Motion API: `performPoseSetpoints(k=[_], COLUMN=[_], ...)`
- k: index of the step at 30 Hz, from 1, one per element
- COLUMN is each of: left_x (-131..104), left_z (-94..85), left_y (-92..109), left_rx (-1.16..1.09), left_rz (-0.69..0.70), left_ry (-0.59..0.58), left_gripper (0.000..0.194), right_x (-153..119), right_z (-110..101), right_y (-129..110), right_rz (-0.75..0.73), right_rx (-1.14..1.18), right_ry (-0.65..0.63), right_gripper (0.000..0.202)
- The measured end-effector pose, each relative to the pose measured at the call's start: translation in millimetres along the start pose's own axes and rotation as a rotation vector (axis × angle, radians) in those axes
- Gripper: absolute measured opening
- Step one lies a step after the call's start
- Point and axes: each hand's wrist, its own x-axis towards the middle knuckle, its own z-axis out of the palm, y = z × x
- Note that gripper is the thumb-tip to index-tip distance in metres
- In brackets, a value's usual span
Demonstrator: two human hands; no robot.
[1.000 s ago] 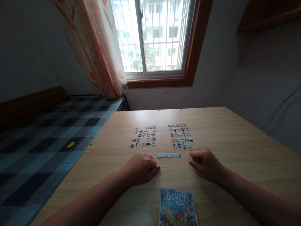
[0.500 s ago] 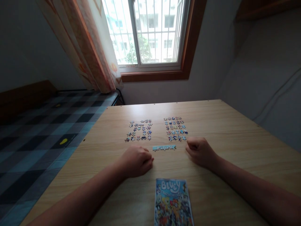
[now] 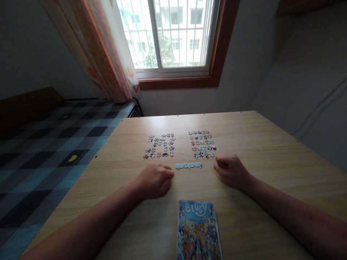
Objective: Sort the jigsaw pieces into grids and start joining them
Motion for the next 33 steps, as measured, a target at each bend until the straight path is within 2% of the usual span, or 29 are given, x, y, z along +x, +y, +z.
performPoseSetpoints(k=[4,9,18,26,33], left_x=[1.5,1.6,1.1,-1.6,-4.0], left_z=[0.8,4.1,5.2,11.6,13.3], left_y=[2.3,-0.3,-5.7,-8.9,-9.7], left_rx=[0.009,0.006,-0.082,-0.215,-0.219], left_rz=[0.000,0.013,0.026,-0.056,-0.018], left_ry=[0.060,0.081,0.176,0.203,0.224], left_gripper=[0.022,0.023,0.019,0.019,0.016], right_x=[0.6,1.8,1.9,-1.6,-1.0], right_z=[-1.2,-2.4,-2.7,-2.0,-0.6], right_y=[-0.9,-1.8,-2.9,-2.0,-3.7], right_rz=[0.012,0.023,0.048,0.084,0.051], right_rx=[0.021,0.019,0.031,-0.061,-0.076], right_ry=[-0.006,0.007,0.010,0.057,0.085], right_gripper=[0.033,0.033,0.035,0.039,0.039])
